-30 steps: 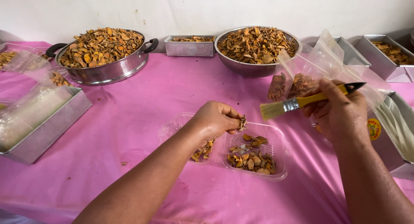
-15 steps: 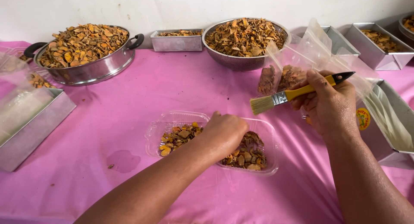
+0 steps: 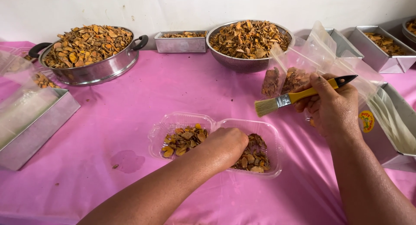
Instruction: Packaging dried tea leaves or herbs into plastic containers and bags using hands and a brush.
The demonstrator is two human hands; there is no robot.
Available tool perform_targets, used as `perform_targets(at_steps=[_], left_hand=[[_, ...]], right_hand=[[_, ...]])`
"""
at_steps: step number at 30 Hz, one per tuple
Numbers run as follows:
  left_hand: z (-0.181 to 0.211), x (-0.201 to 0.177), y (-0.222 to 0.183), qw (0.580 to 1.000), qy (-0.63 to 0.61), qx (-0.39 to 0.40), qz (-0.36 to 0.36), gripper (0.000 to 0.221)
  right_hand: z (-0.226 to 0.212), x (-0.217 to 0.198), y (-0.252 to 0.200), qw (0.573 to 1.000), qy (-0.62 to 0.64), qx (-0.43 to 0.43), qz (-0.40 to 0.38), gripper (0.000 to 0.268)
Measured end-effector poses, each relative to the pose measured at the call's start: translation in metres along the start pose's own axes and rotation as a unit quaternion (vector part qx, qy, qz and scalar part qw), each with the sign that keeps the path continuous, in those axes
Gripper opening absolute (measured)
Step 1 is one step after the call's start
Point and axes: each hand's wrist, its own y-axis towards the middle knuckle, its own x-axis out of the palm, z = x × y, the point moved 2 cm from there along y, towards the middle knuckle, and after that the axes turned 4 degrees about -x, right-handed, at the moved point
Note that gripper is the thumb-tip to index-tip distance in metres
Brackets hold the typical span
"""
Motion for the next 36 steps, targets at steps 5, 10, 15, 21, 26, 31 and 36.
perform_targets(at_steps=[5, 10, 15, 21, 26, 31, 36], left_hand=[[0.002, 0.007, 0.007, 1.0, -0.015, -0.009, -0.007, 0.026], [0.008, -0.012, -0.006, 0.999, -0.039, 0.007, -0.012, 0.03], [-0.044, 0.02, 0.07, 0.99, -0.101, -0.003, 0.102, 0.024], [-0.044, -0.044, -0.031, 0.763, -0.627, -0.097, 0.128, 0.019], [-0.059, -0.02, -0.02, 0.652, -0.741, -0.079, 0.144, 0.024], [-0.055, -0.018, -0.019, 0.647, -0.745, -0.089, 0.137, 0.025], [-0.029, -0.027, -0.015, 0.693, -0.707, -0.076, 0.123, 0.023]], right_hand=[[0.009, -0.001, 0.002, 0.999, 0.034, -0.013, -0.008, 0.025], [0.004, -0.002, 0.001, 1.0, 0.019, -0.015, -0.012, 0.025], [-0.005, -0.001, -0.01, 0.996, 0.044, -0.075, -0.015, 0.028], [-0.003, 0.02, -0.039, 0.966, 0.18, -0.126, -0.137, 0.018], [-0.003, 0.026, -0.04, 0.961, 0.133, -0.136, -0.202, 0.025], [-0.009, 0.029, -0.043, 0.977, 0.026, -0.101, -0.184, 0.023], [-0.011, 0.023, -0.036, 0.98, -0.04, -0.18, -0.074, 0.027]])
